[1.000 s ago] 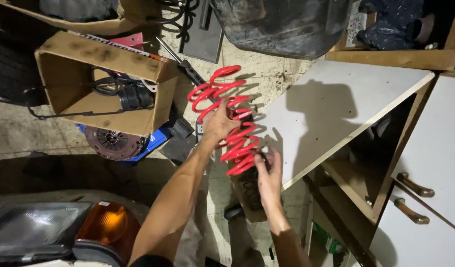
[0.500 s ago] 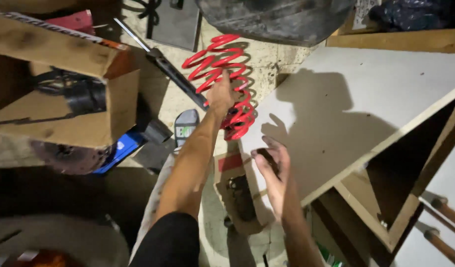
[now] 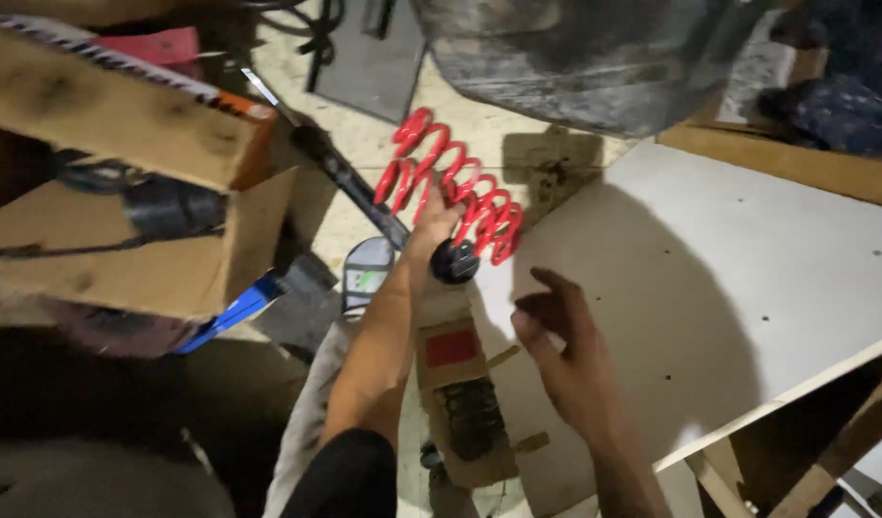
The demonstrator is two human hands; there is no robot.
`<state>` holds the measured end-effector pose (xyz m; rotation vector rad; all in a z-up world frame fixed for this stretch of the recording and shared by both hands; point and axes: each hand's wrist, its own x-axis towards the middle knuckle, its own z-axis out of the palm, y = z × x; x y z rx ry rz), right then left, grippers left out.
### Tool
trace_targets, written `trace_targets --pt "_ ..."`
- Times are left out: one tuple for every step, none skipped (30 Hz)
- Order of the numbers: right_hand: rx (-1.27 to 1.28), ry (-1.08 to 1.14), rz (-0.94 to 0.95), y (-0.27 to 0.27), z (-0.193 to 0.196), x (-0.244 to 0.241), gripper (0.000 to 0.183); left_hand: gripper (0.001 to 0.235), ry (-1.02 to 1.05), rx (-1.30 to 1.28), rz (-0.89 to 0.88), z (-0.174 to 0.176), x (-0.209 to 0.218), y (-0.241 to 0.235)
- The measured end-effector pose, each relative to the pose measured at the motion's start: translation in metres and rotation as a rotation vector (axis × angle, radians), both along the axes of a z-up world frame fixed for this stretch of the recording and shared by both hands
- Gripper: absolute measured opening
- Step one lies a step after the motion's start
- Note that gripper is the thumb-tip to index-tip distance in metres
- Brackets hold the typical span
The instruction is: The person moves a cardboard box from the engine bay of a white car to a workbench. They then unpack several car parts, including a black coil spring, a red coil spring, and a clutch assembly, placing them on the floor and workbench in a garage.
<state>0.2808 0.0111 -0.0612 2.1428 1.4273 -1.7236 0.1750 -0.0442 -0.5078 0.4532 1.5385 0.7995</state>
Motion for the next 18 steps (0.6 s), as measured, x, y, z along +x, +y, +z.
trace_targets --pt "-0.006 0.015 0.009 0.003 -0.002 -0.005 0.058 0.054 0.015 -0.006 0.009 0.014 -0.015 0.002" --pt "-0.007 0.007 0.034 0.007 -0.001 -0.011 0.062 0.048 0.124 -0.048 -0.174 0.031 -0.029 0.005" --pt "0.019 0.003 0.054 0.018 -0.005 -0.018 0.067 0.047 0.240 -0.067 -0.358 0.042 -0.047 0.026" --pt "0.041 0.021 0.058 0.024 -0.005 -0.027 0.067 0.047 0.262 -0.050 -0.351 0.071 -0.074 0.052" --pt "0.029 0.026 0.062 0.031 -0.004 -0.036 0.057 0.040 0.384 -0.051 -0.378 0.101 -0.097 0.076" --pt "0.018 0.030 0.066 0.037 -0.005 -0.044 0.048 0.038 0.506 -0.054 -0.403 0.130 -0.119 0.099" --pt "0.022 0.038 0.066 0.046 -0.003 -0.056 0.048 0.038 0.515 -0.052 -0.402 0.138 -0.145 0.123" --pt "-0.039 -0.015 0.078 0.054 -0.003 -0.067 0.053 0.036 0.741 0.133 -0.366 0.145 -0.171 0.146" --pt "-0.103 -0.074 0.090 0.060 -0.002 -0.076 0.058 0.035 0.957 0.322 -0.329 0.150 -0.194 0.166" --pt "-0.103 -0.070 0.090 0.058 -0.008 -0.082 0.058 0.035 0.960 0.322 -0.330 0.156 -0.219 0.184" --pt "-0.099 -0.014 0.063 0.058 -0.016 -0.088 0.055 0.043 1.194 0.337 -0.385 0.160 -0.241 0.207" --pt "-0.095 0.042 0.037 0.059 -0.026 -0.092 0.052 0.056 1.428 0.350 -0.436 0.162 -0.263 0.231" --pt "-0.095 0.038 0.032 0.061 -0.029 -0.098 0.052 0.056 1.423 0.354 -0.438 0.169 -0.281 0.251" --pt "-0.114 0.016 0.048 0.064 -0.034 -0.104 0.054 0.061 1.450 0.304 -0.480 0.174 -0.298 0.270" --pt "-0.139 -0.011 0.063 0.063 -0.039 -0.107 0.056 0.069 1.469 0.250 -0.525 0.177 -0.312 0.286" --pt "-0.146 -0.021 0.058 0.062 -0.045 -0.108 0.056 0.069 1.457 0.251 -0.532 0.157 -0.320 0.299" --pt "-0.192 0.002 0.059 0.062 -0.052 -0.111 0.057 0.081 1.394 0.164 -0.633 0.137 -0.332 0.312" --pt "-0.238 0.026 0.061 0.061 -0.060 -0.112 0.058 0.094 1.328 0.078 -0.731 0.118 -0.344 0.324"
